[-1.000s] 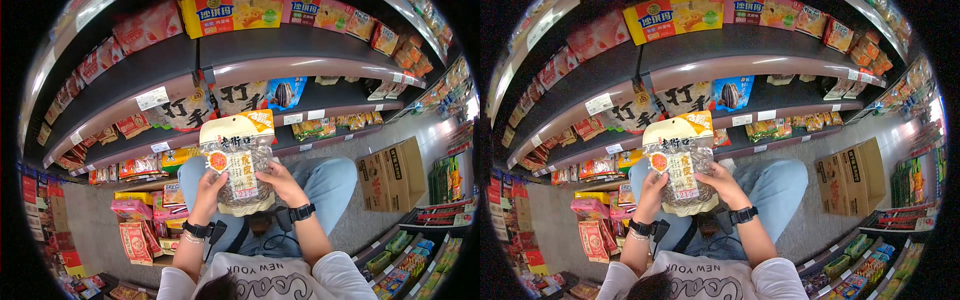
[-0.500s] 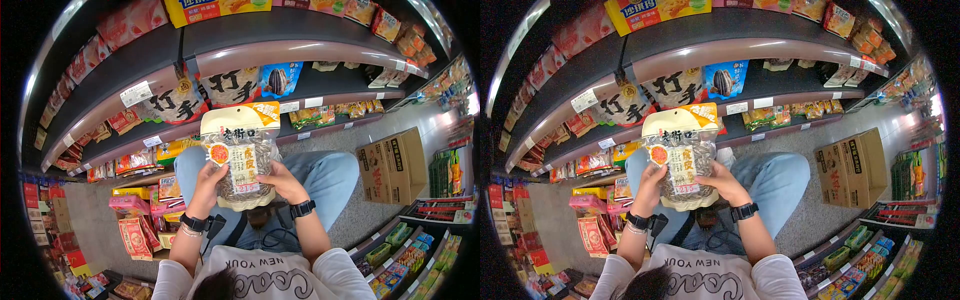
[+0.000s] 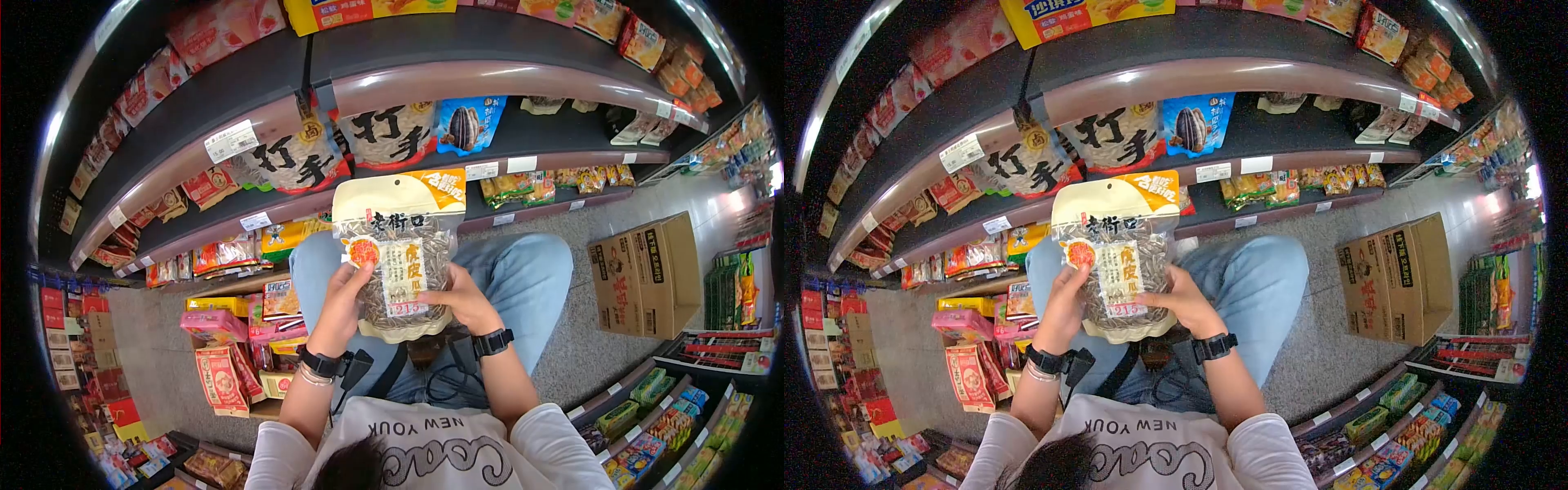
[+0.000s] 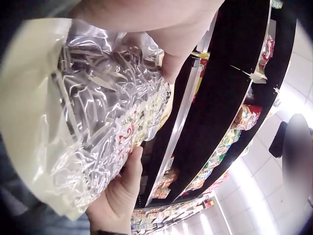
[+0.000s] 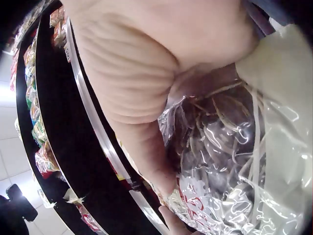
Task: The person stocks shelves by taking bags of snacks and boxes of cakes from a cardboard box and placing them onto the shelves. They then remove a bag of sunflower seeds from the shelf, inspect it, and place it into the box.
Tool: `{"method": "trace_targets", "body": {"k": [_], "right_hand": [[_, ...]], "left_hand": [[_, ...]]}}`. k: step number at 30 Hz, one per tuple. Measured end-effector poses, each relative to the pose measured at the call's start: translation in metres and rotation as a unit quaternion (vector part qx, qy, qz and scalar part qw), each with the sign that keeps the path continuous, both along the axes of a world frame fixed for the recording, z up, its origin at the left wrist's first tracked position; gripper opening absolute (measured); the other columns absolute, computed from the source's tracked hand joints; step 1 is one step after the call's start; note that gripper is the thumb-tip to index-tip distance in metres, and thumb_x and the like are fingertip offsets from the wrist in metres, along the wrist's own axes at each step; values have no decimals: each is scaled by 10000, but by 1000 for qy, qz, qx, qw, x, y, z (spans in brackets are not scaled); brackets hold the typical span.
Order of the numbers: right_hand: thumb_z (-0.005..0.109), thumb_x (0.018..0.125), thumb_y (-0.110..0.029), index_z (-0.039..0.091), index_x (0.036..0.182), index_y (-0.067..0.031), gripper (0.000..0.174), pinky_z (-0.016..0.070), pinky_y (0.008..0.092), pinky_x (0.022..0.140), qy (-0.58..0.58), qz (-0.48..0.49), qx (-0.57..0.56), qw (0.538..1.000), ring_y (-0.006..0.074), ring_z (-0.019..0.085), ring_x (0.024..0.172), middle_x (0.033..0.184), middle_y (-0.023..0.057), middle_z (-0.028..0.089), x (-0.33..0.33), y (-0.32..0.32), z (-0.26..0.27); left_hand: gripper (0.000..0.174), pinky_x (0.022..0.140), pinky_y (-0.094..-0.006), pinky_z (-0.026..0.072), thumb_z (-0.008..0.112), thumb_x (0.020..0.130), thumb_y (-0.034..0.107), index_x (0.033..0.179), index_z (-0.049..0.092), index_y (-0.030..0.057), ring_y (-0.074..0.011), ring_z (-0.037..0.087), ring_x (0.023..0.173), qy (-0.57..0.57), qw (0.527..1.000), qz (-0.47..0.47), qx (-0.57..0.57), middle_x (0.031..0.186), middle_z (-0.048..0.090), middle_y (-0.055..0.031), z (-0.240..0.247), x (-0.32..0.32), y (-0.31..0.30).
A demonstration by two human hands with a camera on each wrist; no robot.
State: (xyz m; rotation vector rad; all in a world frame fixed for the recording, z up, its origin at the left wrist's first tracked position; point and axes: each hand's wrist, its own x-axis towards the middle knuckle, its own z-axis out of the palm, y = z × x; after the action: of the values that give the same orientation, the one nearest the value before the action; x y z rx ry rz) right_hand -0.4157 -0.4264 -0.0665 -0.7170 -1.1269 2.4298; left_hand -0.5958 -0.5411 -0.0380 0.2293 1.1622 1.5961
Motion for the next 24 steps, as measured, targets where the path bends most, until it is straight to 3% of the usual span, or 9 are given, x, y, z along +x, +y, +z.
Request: {"method": "trace_targets", "body": {"k": [9, 17, 21, 23, 24], "right_hand": [[688, 805, -7, 483, 1234, 42, 478, 456, 304, 929, 30, -65, -62, 995, 165, 584, 1054, 1172, 100, 599, 0, -4, 23], [694, 799, 2, 491, 1221, 34, 470, 453, 305, 928, 20, -97, -16, 995, 157, 574, 1062, 1173, 91, 596, 2, -5, 28], [700, 794, -5, 458, 1260, 34, 527, 416, 310, 970, -20, -122, 67, 990, 162, 542, 1114, 1218, 89, 572, 0, -6, 25], [728, 787, -30, 497, 1217, 28, 492, 452, 297, 915, -13, -192, 104, 976, 146, 568, 1054, 1170, 82, 596, -8, -9, 25], [742, 783, -43, 516, 1195, 25, 475, 470, 291, 888, -10, -227, 123, 966, 138, 580, 1024, 1146, 79, 608, -12, -11, 25]], "left_hand": [[319, 826, -245, 465, 584, 938, 239, 1168, 569, 19, -92, 594, 964, -4, 999, -39, -9, 1098, 625, -31, 11, -3, -3], [303, 838, -222, 447, 584, 943, 251, 1152, 573, 32, -67, 573, 952, 51, 997, -60, -24, 1045, 624, -2, 0, -7, -3], [507, 936, -303, 406, 670, 875, 309, 1241, 494, 5, -162, 517, 1093, 193, 980, -4, -55, 1168, 569, -83, -10, -5, 0], [654, 986, -360, 377, 724, 824, 343, 1296, 436, -6, -221, 467, 1181, 323, 943, 46, -66, 1250, 517, -133, -10, 9, 4], [698, 1000, -386, 361, 737, 807, 345, 1312, 412, -10, -243, 438, 1209, 412, 909, 17, -50, 1276, 489, -151, -11, 15, 4]]}}
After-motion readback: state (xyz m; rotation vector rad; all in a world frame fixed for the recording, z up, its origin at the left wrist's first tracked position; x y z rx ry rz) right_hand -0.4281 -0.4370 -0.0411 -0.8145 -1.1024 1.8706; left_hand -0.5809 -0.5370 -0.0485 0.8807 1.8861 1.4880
